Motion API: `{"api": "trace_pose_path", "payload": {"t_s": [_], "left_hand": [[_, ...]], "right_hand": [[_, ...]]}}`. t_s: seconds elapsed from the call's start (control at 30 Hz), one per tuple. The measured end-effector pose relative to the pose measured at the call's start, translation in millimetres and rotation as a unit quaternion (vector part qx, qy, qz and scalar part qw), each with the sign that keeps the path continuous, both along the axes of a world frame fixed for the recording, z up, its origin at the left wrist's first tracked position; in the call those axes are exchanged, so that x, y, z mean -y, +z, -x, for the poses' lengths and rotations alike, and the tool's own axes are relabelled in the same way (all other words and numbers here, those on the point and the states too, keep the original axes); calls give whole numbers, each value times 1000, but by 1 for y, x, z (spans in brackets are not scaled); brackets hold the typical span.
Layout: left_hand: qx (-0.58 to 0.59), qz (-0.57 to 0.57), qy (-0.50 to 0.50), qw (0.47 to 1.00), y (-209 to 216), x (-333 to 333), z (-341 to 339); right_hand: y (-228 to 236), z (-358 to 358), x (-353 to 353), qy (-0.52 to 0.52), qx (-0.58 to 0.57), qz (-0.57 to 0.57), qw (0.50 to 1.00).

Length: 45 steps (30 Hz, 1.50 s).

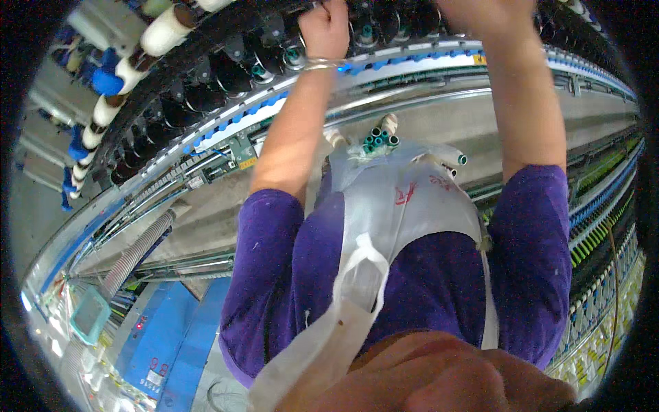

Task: The person threads yarn onto spools on a textile machine, using a small tool to guide the thread and securing it in place. The person moves along the machine, repeating the threading process on multiple spools.

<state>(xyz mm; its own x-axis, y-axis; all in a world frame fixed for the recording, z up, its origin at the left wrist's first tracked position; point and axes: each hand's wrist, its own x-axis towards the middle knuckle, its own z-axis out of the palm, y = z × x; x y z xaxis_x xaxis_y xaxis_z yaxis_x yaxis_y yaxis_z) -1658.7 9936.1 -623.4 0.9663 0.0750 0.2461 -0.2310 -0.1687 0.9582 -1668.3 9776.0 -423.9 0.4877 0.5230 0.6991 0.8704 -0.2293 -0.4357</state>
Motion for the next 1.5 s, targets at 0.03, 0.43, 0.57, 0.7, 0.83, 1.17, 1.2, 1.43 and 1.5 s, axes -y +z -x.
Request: {"api": "trace_pose_path", "payload": {"t_s": [0.03,0.43,0.57,0.7,0.83,1.17,1.2,1.43,1.5], "left_hand": [[14,45,-74,996,26,-4,1],[-508,423,-135,738,50,-69,105],[-536,447,20,716,-14,-91,136],[-427,534,-70,726,-26,-83,161],[-365,420,-110,824,-10,-71,158],[-249,240,-235,909,35,-53,124],[-216,222,-224,924,35,-47,124],[-242,-101,-321,910,55,-39,139],[-197,-212,-297,910,65,-44,142]], "right_hand": [[-31,18,9,107,-100,12,989],[-515,75,-54,-193,-863,-110,454],[-532,65,-94,-109,-854,-266,433],[-494,66,-96,-88,-828,-284,475],[-396,87,-68,47,-822,-80,563],[-183,130,-33,112,-680,13,724],[-179,129,-37,71,-687,-1,723],[-167,119,-24,-193,-567,-356,717],[-163,114,-15,-148,-523,-475,692]]}}
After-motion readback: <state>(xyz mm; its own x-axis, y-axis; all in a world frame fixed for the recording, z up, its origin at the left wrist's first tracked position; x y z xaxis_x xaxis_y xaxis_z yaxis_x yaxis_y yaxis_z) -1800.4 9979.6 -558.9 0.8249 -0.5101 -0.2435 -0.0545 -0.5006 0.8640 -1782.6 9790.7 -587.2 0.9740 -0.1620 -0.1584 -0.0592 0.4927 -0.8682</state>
